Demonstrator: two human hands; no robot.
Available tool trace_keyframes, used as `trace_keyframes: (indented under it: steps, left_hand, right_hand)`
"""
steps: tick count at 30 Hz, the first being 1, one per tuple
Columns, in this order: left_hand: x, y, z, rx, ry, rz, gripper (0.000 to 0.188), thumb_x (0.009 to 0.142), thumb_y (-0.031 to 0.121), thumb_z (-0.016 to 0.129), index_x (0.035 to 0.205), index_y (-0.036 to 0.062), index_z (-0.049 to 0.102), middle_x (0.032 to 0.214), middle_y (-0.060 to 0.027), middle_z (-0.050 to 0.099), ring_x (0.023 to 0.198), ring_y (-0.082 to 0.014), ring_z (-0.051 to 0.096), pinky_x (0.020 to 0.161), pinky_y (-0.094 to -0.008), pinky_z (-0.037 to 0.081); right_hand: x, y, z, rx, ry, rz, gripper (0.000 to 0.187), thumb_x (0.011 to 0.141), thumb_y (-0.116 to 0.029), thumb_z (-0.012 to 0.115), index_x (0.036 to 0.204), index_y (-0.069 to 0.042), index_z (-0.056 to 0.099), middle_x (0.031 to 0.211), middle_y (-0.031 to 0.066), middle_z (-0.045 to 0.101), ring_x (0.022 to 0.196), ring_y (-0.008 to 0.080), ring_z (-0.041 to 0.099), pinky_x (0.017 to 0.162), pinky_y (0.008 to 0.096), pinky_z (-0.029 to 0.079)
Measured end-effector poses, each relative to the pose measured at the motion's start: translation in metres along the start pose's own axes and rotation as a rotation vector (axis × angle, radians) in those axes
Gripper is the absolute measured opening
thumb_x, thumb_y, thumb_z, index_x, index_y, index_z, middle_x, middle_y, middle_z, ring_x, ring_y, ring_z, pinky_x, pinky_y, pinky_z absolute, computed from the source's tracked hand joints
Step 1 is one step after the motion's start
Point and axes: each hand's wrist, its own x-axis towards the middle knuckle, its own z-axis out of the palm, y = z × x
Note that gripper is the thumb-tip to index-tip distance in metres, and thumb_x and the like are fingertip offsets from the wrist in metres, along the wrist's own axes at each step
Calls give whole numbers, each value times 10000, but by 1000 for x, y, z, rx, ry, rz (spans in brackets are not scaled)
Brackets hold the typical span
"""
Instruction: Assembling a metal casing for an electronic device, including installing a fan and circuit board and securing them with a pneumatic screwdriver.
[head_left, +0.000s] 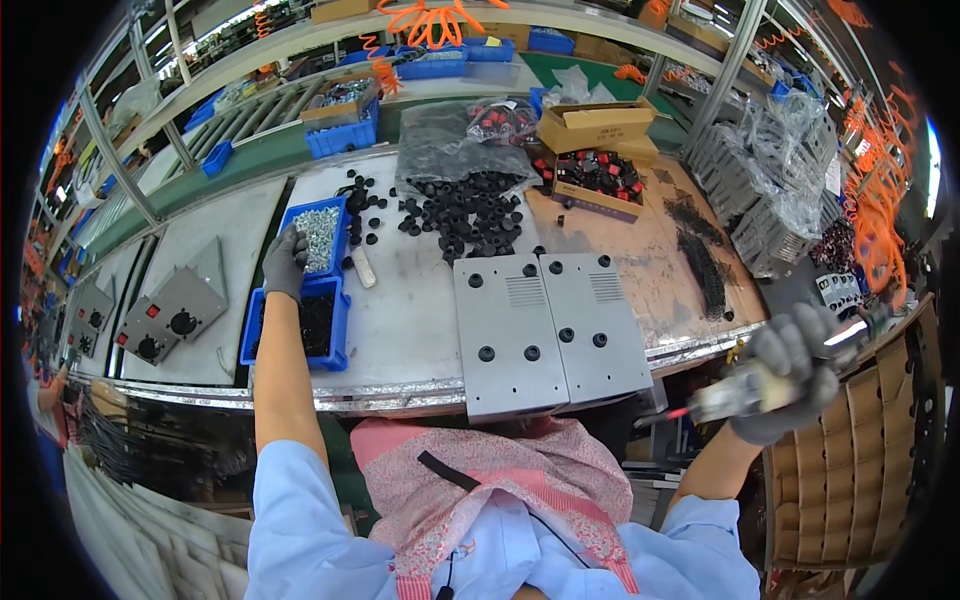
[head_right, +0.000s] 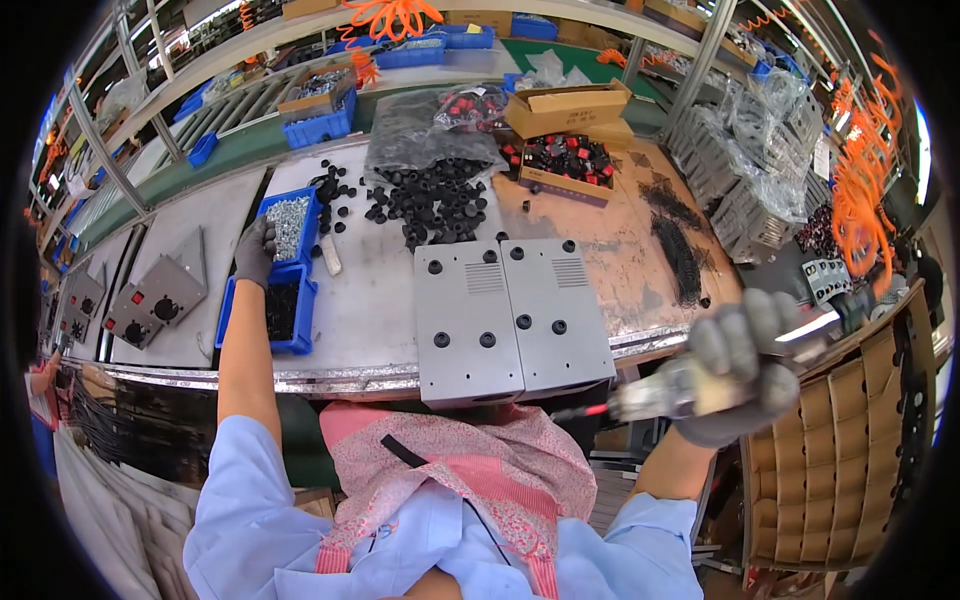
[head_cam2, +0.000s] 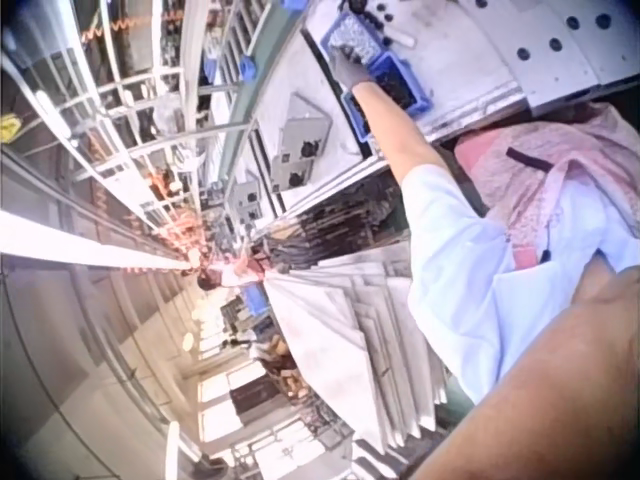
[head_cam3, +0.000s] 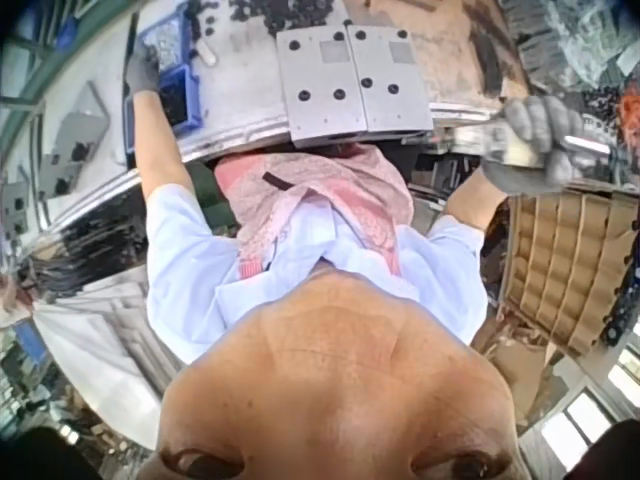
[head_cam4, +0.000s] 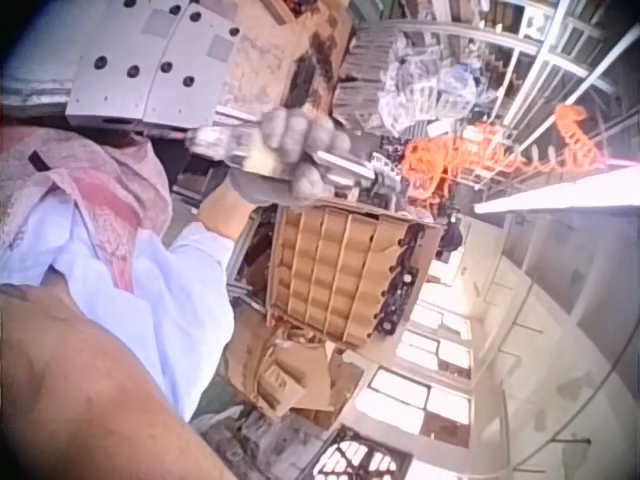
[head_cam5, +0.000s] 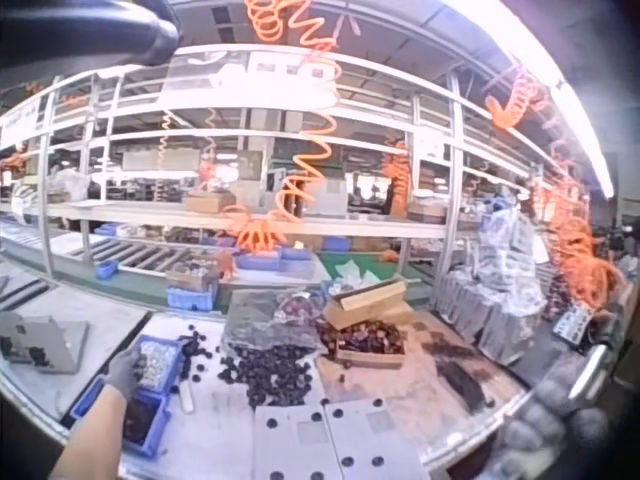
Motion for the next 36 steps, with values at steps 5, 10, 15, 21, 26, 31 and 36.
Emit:
trace_keyframes:
  steps: [5,10,15,21,26,31,36]
  left_hand:
    - [-23,6,9,-280,-153,-150,185,948,211,541,1063,66,531,783,6,508,567,-43,417,444,-127,356]
    - [-130,-18,97,-227,-322,-371,332,923,242,578,1175,39,505,982,-53,559,655,-53,470,452,-114,368]
    - [-236,-54,153,-271,-494,-614,414,928,205,570,1286,22,471,1072,-97,592,688,-65,522,468,-127,382]
    - [-285,-66,185,-361,-606,-730,368,898,229,614,1144,-15,491,862,-49,579,525,-63,459,377,-147,306]
    - [-292,-75,201,-476,-634,-720,345,889,363,606,998,43,538,676,2,509,446,-50,387,353,-161,264]
    - [-292,-62,219,-303,-686,-705,398,867,480,584,901,85,544,567,18,446,378,-49,321,330,-180,224]
    - [-290,-68,228,-307,-707,-724,394,867,477,588,858,85,547,561,18,439,377,-54,321,322,-187,208]
  right_hand:
    - [-15,24,-30,-299,38,128,458,702,-77,577,1150,-71,481,869,50,542,620,123,469,611,321,426]
    - [-23,57,-27,-517,14,-34,421,762,-209,630,1130,-62,489,881,93,550,644,163,477,608,309,406]
    - [-32,84,-18,-622,-16,5,366,828,-298,537,1102,-60,483,777,112,475,628,212,501,556,358,451]
    - [-35,113,-25,-669,-270,-148,369,796,-234,498,1124,-65,477,812,136,539,624,213,539,579,394,478]
    - [-38,125,-22,-644,-307,-157,471,874,-342,644,1124,-35,389,869,171,576,691,229,593,639,401,541]
    - [-33,125,-23,-701,-335,-244,457,876,-336,642,1113,-26,402,885,180,578,693,231,594,658,396,544]
    - [-28,120,-25,-706,-350,-242,461,870,-330,652,1115,-25,406,896,190,581,702,236,598,660,396,545]
